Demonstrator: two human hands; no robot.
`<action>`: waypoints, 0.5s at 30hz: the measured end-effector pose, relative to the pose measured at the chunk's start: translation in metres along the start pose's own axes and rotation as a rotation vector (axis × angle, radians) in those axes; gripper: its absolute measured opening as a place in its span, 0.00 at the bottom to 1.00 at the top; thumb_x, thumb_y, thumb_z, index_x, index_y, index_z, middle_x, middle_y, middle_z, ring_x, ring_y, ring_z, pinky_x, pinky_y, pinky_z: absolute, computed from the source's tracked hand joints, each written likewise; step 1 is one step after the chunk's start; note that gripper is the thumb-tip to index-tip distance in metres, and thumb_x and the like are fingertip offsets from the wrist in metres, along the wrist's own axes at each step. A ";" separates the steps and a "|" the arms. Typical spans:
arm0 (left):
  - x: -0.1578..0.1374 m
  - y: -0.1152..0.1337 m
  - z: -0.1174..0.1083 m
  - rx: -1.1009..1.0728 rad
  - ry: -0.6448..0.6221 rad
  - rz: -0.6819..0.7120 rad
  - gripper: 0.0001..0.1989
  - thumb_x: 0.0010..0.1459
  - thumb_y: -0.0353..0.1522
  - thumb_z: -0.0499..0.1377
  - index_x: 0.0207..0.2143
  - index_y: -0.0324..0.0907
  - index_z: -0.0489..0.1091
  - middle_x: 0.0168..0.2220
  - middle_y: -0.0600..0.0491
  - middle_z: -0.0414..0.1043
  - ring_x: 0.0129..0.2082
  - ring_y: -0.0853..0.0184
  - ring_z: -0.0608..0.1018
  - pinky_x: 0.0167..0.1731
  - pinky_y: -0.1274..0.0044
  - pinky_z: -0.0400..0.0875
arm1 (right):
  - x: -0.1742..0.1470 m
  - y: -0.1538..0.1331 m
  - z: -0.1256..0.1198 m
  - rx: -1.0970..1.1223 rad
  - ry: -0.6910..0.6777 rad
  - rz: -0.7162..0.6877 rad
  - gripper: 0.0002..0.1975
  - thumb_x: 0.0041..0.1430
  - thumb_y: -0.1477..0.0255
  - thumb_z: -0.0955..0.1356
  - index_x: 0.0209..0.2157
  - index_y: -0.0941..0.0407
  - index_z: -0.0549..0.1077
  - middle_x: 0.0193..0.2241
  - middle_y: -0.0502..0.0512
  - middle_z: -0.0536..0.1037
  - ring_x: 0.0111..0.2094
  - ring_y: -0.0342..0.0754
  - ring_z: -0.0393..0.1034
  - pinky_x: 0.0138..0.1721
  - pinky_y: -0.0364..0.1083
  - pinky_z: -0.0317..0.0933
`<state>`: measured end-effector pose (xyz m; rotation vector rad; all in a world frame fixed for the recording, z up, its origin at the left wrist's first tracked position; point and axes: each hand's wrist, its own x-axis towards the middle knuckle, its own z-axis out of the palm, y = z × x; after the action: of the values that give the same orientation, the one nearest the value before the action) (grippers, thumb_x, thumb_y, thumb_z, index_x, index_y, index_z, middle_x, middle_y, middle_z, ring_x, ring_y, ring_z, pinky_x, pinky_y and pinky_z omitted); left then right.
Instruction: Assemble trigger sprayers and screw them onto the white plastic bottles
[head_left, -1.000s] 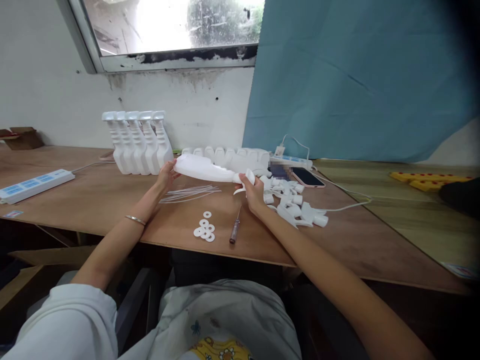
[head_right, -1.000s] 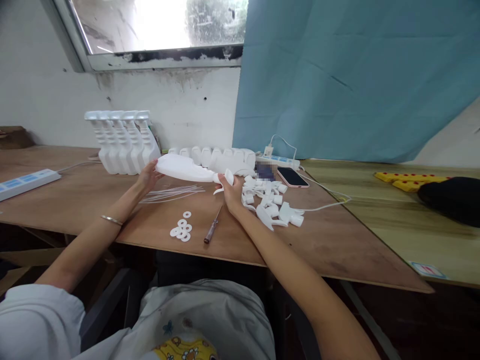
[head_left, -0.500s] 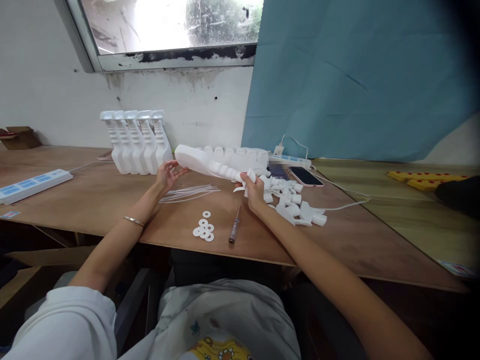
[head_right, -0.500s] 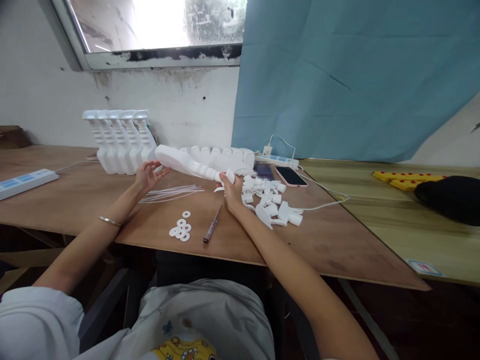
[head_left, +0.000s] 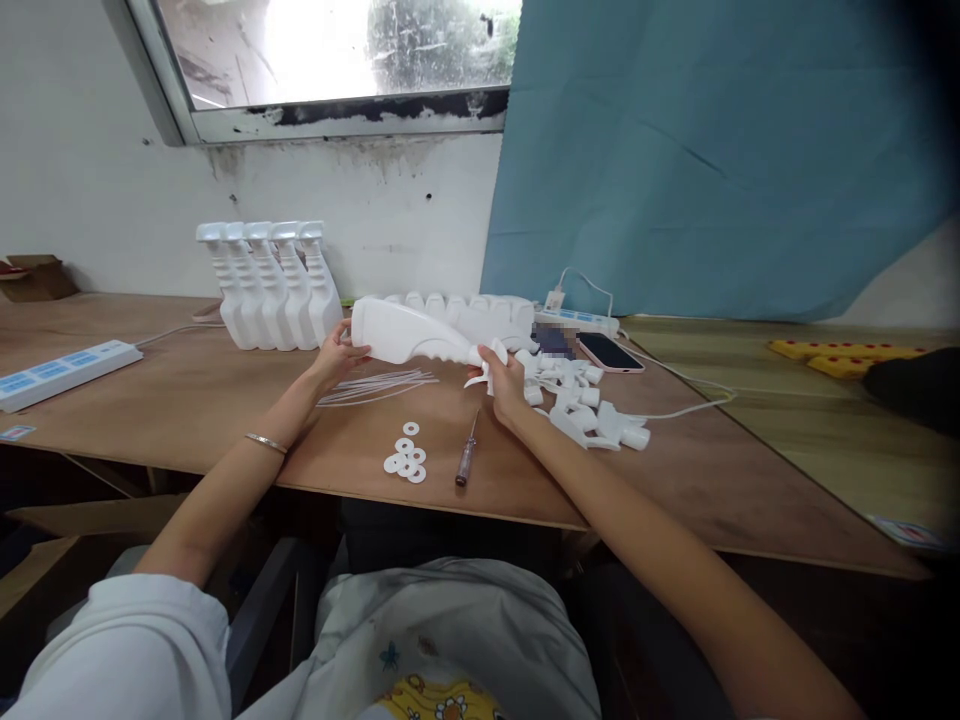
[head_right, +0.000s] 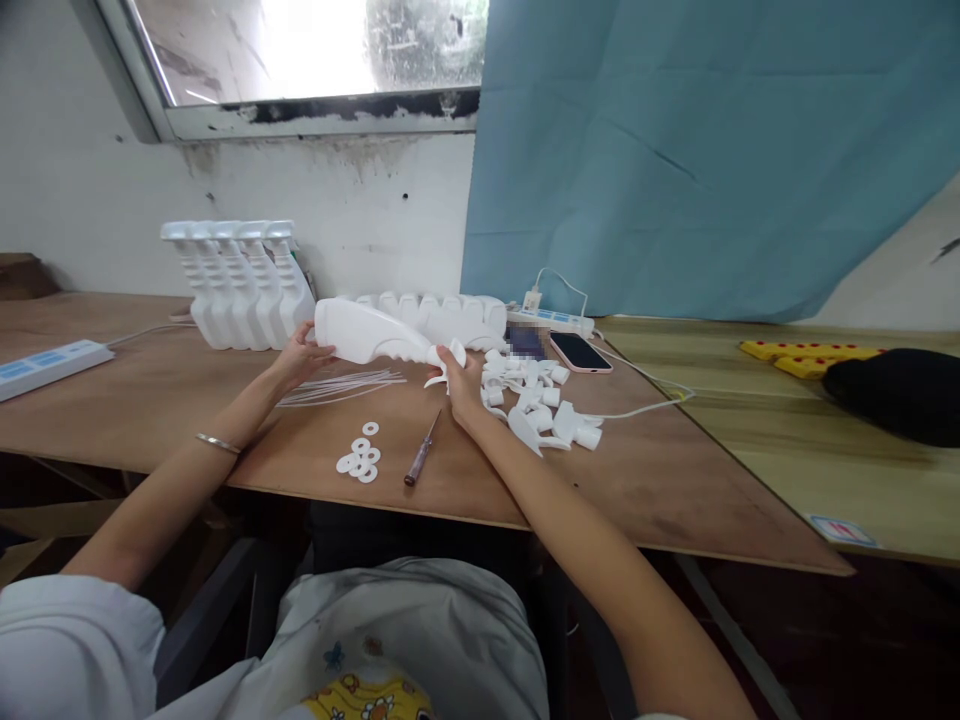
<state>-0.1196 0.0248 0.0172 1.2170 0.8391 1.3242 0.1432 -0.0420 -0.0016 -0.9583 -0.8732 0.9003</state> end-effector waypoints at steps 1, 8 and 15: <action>0.000 -0.001 0.000 0.013 -0.002 0.008 0.30 0.31 0.22 0.65 0.39 0.45 0.59 0.31 0.56 0.69 0.32 0.68 0.75 0.36 0.70 0.72 | 0.001 0.001 0.000 0.006 0.008 0.015 0.13 0.42 0.63 0.71 0.25 0.58 0.70 0.19 0.51 0.72 0.18 0.43 0.66 0.16 0.43 0.60; -0.003 0.007 0.001 -0.172 -0.091 -0.127 0.21 0.43 0.37 0.61 0.40 0.44 0.59 0.37 0.50 0.67 0.36 0.59 0.75 0.38 0.60 0.72 | 0.001 -0.001 -0.001 -0.058 0.008 -0.016 0.13 0.42 0.61 0.70 0.25 0.56 0.69 0.21 0.50 0.72 0.18 0.43 0.65 0.17 0.44 0.61; -0.001 0.007 -0.003 -0.226 -0.057 -0.270 0.32 0.48 0.56 0.47 0.45 0.42 0.61 0.43 0.42 0.67 0.45 0.47 0.72 0.38 0.52 0.68 | -0.015 -0.013 -0.001 -0.378 -0.228 -0.311 0.13 0.47 0.60 0.68 0.30 0.55 0.69 0.22 0.46 0.71 0.20 0.43 0.66 0.25 0.43 0.61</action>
<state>-0.1242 0.0233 0.0227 0.9251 0.7609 1.1254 0.1423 -0.0596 0.0072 -1.0151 -1.3809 0.5919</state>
